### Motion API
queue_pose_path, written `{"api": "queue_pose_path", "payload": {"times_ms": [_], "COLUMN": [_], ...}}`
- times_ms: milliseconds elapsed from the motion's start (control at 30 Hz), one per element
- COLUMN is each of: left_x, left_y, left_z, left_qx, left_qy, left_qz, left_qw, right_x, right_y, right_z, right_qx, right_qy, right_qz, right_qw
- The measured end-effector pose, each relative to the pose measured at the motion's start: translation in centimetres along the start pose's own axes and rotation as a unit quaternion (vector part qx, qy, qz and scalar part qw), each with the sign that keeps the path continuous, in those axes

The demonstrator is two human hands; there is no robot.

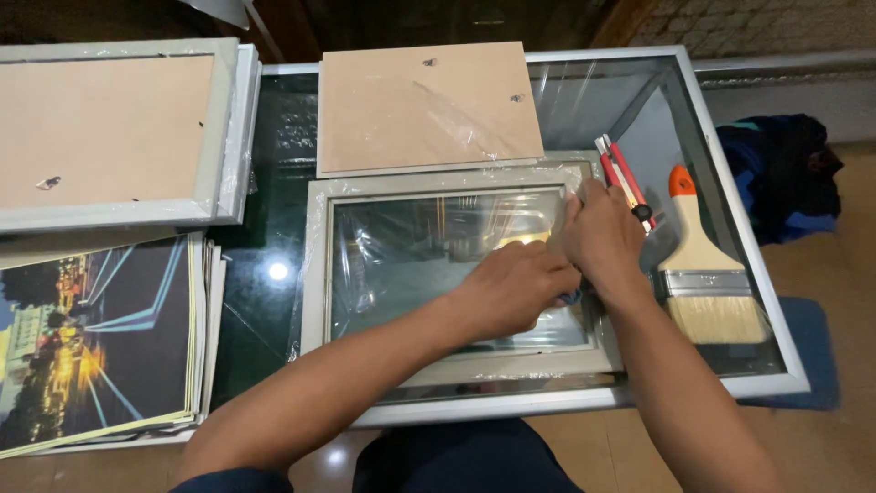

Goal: The person is cleaning the glass of a picture frame using a blue cloth at a workbench.

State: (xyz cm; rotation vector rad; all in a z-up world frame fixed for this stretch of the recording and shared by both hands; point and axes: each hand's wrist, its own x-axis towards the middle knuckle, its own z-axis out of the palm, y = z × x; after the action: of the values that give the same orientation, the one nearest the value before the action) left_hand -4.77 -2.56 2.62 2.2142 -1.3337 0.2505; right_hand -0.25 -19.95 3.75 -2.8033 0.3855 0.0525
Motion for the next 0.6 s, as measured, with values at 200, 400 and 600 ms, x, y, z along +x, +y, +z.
{"api": "queue_pose_path", "payload": {"times_ms": [200,400,600], "left_x": [-1.1,-7.3,-12.3], "left_y": [0.2,-1.0,0.0], "left_z": [0.4,-5.6,-11.7], "left_qx": [-0.082,-0.103,-0.093], "left_qy": [-0.044,-0.111,-0.022], "left_qz": [0.058,0.014,-0.183], "left_qw": [0.994,0.988,0.979], "right_x": [-0.4,-1.5,-0.6], "right_y": [0.6,-0.6,1.2], "right_z": [0.6,-0.9,0.5], "right_qx": [-0.017,0.001,-0.002], "right_qy": [-0.001,-0.011,-0.008], "right_qz": [-0.012,-0.008,-0.013], "right_qw": [1.0,1.0,1.0]}}
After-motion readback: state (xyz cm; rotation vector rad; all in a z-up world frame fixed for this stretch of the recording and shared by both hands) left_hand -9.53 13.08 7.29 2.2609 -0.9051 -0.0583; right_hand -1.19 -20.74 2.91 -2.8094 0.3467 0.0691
